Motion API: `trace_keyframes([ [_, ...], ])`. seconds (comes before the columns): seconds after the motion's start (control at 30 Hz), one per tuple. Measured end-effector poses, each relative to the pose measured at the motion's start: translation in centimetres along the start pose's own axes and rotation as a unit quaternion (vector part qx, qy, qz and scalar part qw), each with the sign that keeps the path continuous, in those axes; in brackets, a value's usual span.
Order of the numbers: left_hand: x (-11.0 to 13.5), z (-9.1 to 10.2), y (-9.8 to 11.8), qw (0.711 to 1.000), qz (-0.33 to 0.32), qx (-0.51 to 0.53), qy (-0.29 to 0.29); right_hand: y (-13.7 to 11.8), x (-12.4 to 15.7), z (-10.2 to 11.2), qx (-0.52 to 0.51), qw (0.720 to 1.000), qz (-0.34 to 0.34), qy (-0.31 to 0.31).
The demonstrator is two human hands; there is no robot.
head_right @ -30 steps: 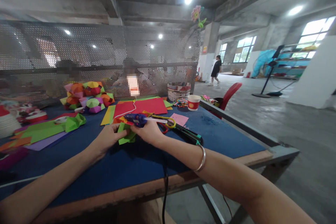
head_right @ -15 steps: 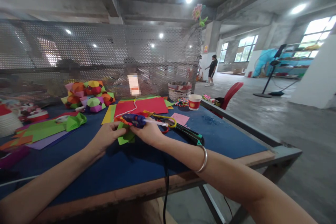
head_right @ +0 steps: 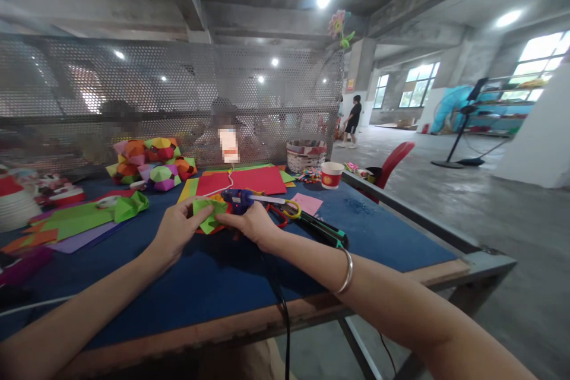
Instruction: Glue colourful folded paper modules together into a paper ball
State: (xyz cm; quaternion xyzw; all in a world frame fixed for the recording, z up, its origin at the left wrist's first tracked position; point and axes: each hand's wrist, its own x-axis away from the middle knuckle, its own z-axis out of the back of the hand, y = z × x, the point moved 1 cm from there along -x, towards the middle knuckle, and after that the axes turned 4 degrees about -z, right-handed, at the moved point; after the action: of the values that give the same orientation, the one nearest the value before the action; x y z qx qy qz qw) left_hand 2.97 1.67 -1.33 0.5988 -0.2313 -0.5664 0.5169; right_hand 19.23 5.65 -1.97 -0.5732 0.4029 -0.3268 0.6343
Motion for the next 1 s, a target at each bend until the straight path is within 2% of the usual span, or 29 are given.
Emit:
trace_keyframes([
  [0.17, 0.1, -0.1, 0.1, 0.999, -0.008, -0.039, -0.019, 0.2, -0.3, 0.2, 0.020, 0.999, -0.005, 0.036],
  [0.27, 0.0, -0.2, -0.2, 0.996, -0.028, -0.074, -0.044, 0.4, -0.7, 0.9, 0.096, 0.991, 0.013, 0.088],
  [0.4, 0.2, -0.5, -0.6, 0.992, -0.030, -0.058, -0.111, 0.3, -0.8, 1.5, 0.197, 0.967, 0.064, 0.150],
  [0.5, 0.3, -0.8, -0.5, 0.989, -0.034, -0.031, -0.141, 0.4, -0.8, 1.5, 0.202, 0.963, 0.109, 0.142],
  [0.7, 0.1, -0.7, -0.6, 0.986, 0.035, 0.054, -0.154, 1.7, -1.2, 1.5, 0.180, 0.967, 0.145, 0.111],
  [1.0, -0.1, -0.6, -0.6, 0.979, 0.089, 0.098, -0.153, 1.0, -1.0, 1.4, 0.169, 0.973, 0.123, 0.099],
])
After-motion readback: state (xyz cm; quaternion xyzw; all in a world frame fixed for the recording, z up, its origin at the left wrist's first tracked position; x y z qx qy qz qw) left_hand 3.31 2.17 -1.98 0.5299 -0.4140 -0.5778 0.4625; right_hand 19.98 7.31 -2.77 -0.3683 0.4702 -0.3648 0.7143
